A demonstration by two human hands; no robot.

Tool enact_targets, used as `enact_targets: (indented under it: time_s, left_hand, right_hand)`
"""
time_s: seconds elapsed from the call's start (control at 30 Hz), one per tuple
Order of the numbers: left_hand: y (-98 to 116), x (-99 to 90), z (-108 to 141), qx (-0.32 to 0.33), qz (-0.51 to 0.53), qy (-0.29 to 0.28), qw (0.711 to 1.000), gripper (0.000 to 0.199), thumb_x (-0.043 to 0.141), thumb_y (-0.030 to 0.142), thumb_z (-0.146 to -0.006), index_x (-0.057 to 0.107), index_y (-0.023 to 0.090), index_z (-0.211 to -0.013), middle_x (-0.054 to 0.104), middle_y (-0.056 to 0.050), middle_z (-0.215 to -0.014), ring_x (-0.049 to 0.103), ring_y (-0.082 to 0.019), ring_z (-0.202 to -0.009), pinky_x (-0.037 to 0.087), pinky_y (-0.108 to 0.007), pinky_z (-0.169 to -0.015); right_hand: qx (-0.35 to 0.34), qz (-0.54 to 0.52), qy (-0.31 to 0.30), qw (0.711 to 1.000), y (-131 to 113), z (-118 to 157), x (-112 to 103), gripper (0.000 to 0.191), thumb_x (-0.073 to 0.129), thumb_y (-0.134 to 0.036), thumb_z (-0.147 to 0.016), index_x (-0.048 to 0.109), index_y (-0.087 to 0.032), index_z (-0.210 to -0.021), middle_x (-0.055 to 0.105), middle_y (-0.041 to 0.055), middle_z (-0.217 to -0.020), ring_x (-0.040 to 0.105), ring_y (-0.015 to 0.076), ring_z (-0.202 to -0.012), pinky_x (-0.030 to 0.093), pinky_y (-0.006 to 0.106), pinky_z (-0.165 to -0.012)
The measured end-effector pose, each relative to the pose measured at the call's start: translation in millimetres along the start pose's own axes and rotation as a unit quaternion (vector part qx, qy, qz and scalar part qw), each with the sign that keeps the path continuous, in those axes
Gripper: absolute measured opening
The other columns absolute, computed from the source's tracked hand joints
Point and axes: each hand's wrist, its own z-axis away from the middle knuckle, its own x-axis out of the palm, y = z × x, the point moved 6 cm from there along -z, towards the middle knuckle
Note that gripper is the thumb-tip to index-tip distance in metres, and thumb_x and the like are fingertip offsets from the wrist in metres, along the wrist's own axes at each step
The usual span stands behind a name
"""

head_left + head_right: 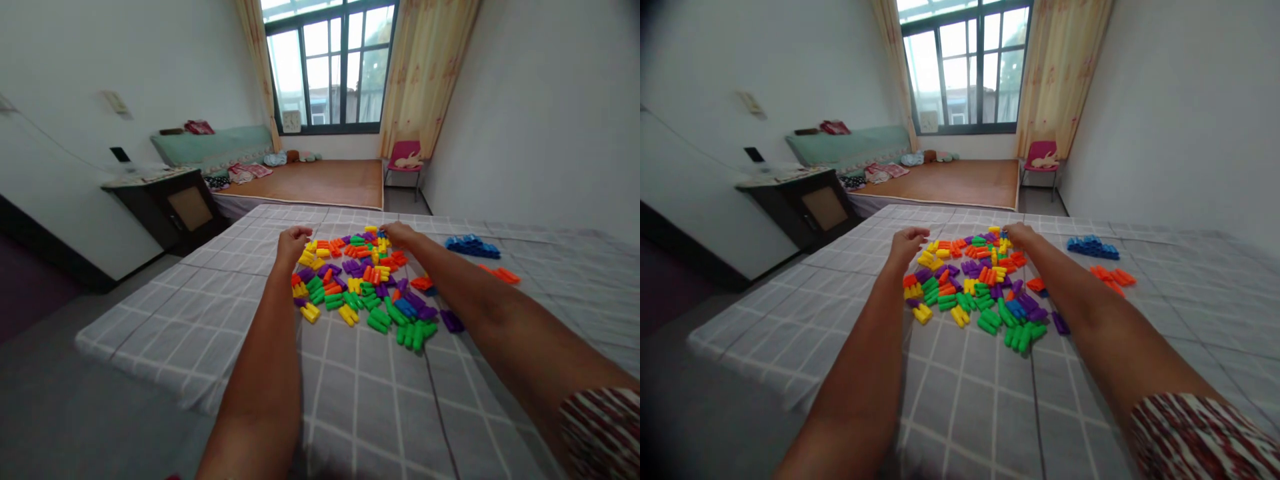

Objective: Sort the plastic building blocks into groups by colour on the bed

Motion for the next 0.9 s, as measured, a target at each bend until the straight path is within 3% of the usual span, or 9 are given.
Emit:
enact_targets:
  time_s: [0.13,0.27,0.4,0.53,0.6,0.7,0.8,0.9]
  left_hand:
    - [6.2,-6.6,-1.2,-0.002,-0.005,0.0,1.0,0.03,0.05,0.015,-0.07,0.07,0.013,-0.091,0.072,-0.007,-0.092,0.066,-0.014,-0.074,0.048,-0.02,-0.059]
    - [27.9,9.0,1.6,0.033,-0.014,-0.043,0.998,0.03,0.05,0.016,-0.073,0.07,0.012,-0.094,0.072,-0.008,-0.093,0.066,-0.014,-0.074,0.049,-0.021,-0.06]
    - [55.7,70.7,24.5,0.133,-0.072,-0.206,0.967,0.032,0.05,0.018,-0.076,0.071,0.013,-0.099,0.073,-0.007,-0.094,0.067,-0.016,-0.079,0.053,-0.028,-0.072]
    - [62.6,143.2,71.0,0.249,-0.207,-0.405,0.855,0.032,0.054,0.02,-0.078,0.072,0.018,-0.104,0.073,-0.005,-0.106,0.067,-0.021,-0.096,0.051,-0.031,-0.087]
    - [56.9,163.9,83.5,0.258,-0.283,-0.416,0.825,0.032,0.056,0.02,-0.078,0.072,0.019,-0.105,0.072,-0.007,-0.109,0.067,-0.023,-0.099,0.051,-0.033,-0.089]
    - [57.2,178.7,87.6,0.264,-0.301,-0.353,0.846,0.033,0.056,0.023,-0.082,0.068,0.018,-0.112,0.071,-0.01,-0.113,0.066,-0.025,-0.102,0.05,-0.036,-0.09]
    - [60.9,188.1,87.6,0.248,-0.182,-0.332,0.892,0.034,0.054,0.03,-0.087,0.061,0.016,-0.117,0.072,-0.01,-0.108,0.067,-0.021,-0.097,0.052,-0.033,-0.084]
    - [57.4,195.1,83.8,0.2,-0.074,-0.328,0.92,0.028,0.056,0.029,-0.086,0.06,0.014,-0.109,0.074,-0.008,-0.092,0.069,-0.019,-0.082,0.053,-0.029,-0.072]
  right_hand:
    - [0.012,0.041,-0.02,0.999,9.0,10.0,2.2,0.036,0.064,-0.029,-0.077,0.069,-0.026,-0.113,0.073,0.0044,-0.094,0.065,0.0169,-0.08,0.047,0.023,-0.068]
    - [-0.044,-0.129,-0.018,0.991,5.9,40.8,-14.6,0.035,0.066,-0.028,-0.075,0.068,-0.02,-0.11,0.072,0.0047,-0.094,0.064,0.0163,-0.079,0.049,0.025,-0.07]
    - [-0.076,-0.339,-0.066,0.935,2.1,84.2,-26.1,0.041,0.068,-0.034,-0.074,0.066,-0.018,-0.111,0.071,0.0063,-0.096,0.065,0.0168,-0.079,0.053,0.028,-0.069]
    - [-0.063,-0.399,-0.052,0.913,10.8,120.8,-34.4,0.044,0.071,-0.035,-0.072,0.065,-0.018,-0.112,0.071,0.0056,-0.093,0.063,0.0162,-0.078,0.053,0.029,-0.069]
    - [-0.045,-0.427,-0.039,0.902,17.3,136.1,-38.2,0.043,0.071,-0.034,-0.073,0.064,-0.018,-0.111,0.071,0.0069,-0.097,0.063,0.0162,-0.08,0.053,0.028,-0.069]
    - [-0.025,-0.469,-0.03,0.883,20.3,154.9,-41.4,0.04,0.071,-0.034,-0.074,0.06,-0.018,-0.11,0.071,0.0088,-0.1,0.064,0.0158,-0.081,0.053,0.027,-0.068]
    - [-0.069,-0.489,-0.036,0.869,7.5,164.9,-39.2,0.037,0.07,-0.036,-0.077,0.058,-0.018,-0.107,0.069,0.0075,-0.098,0.065,0.0154,-0.08,0.054,0.028,-0.066]
    - [-0.131,-0.471,-0.003,0.872,-8.8,164.4,-32.9,0.037,0.067,-0.037,-0.079,0.059,-0.018,-0.109,0.066,0.0067,-0.101,0.064,0.0148,-0.078,0.056,0.031,-0.068]
